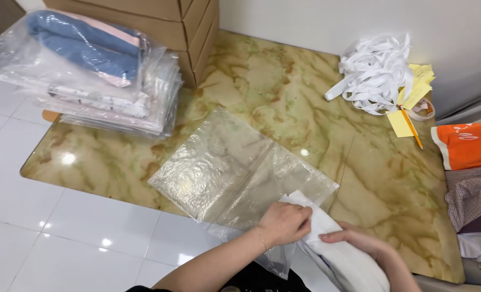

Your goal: Packing folded fabric items into clear plastic bags and sealing them.

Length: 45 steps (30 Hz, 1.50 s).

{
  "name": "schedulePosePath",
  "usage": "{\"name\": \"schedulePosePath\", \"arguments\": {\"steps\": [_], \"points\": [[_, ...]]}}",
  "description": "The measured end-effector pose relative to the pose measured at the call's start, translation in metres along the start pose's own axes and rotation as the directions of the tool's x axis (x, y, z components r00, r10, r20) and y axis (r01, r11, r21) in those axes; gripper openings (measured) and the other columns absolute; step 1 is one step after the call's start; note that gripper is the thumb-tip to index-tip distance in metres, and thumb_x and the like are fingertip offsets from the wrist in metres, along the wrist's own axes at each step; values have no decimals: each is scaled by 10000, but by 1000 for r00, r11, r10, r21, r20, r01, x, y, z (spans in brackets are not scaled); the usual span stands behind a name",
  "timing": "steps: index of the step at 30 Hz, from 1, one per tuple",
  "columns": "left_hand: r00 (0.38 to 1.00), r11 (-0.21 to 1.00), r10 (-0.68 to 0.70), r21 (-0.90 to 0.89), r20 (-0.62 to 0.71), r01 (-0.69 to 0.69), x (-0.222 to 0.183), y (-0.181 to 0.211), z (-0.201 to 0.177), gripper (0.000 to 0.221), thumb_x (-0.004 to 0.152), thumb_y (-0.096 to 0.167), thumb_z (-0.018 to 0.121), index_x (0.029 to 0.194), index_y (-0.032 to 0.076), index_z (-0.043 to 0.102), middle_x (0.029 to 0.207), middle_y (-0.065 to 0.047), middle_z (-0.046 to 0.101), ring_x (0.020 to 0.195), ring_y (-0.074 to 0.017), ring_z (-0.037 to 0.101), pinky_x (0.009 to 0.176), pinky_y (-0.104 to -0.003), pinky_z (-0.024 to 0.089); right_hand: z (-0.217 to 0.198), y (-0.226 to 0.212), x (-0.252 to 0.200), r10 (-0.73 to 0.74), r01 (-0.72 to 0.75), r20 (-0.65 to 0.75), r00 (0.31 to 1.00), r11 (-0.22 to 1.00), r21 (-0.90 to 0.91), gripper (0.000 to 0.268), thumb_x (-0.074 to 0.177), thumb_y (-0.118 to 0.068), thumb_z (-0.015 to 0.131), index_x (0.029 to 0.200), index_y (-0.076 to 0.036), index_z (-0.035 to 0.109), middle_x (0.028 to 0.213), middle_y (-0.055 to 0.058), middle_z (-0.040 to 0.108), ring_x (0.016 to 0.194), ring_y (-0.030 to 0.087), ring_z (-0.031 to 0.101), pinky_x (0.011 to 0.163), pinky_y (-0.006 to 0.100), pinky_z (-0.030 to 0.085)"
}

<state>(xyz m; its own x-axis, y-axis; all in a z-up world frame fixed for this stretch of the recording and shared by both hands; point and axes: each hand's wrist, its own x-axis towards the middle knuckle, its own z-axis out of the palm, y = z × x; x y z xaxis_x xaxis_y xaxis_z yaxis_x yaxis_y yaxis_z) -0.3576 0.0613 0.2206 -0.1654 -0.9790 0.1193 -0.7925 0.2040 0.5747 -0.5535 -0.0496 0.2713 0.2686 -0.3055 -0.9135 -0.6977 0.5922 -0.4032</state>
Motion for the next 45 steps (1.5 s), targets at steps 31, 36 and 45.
{"name": "schedulePosePath", "arguments": {"steps": [31, 36, 45], "points": [[652, 595, -619, 280, -438, 753, 90, -18, -77, 269, 775, 235, 720, 1019, 122, 718, 881, -42, 775, 791, -239, 769, 577, -353, 563, 0, -93, 137, -296, 600, 655, 695, 741, -302, 641, 766, -134, 898, 1381, -79, 725, 1375, 11, 757, 1234, 146, 651, 1088, 314, 488], [975, 951, -222, 216, -23, 222, 115, 6, -41, 299, 840, 276, 610, 915, 74, 817, 897, -101, 786, 875, -344, 759, 649, -489, 565, -4, -83, 162, -443, 472, 322, 837, 881, -14, 620, 733, 35, 866, 1325, -4, 684, 1342, 145, 724, 1222, 241, 638, 1044, 405, 513], [842, 833, 113, 512, -527, 209, 81, -43, -31, 628, 846, 157, 695, 1463, 228, 601, 1526, -235, 542, 1315, -416, 596, 1019, -623, 485, -16, -91, 111, -677, 660, -213, 705, 514, 549, 542, 863, -99, 703, 1389, -95, 576, 1255, 165, 695, 1053, 307, 674, 940, 465, 561]]}}
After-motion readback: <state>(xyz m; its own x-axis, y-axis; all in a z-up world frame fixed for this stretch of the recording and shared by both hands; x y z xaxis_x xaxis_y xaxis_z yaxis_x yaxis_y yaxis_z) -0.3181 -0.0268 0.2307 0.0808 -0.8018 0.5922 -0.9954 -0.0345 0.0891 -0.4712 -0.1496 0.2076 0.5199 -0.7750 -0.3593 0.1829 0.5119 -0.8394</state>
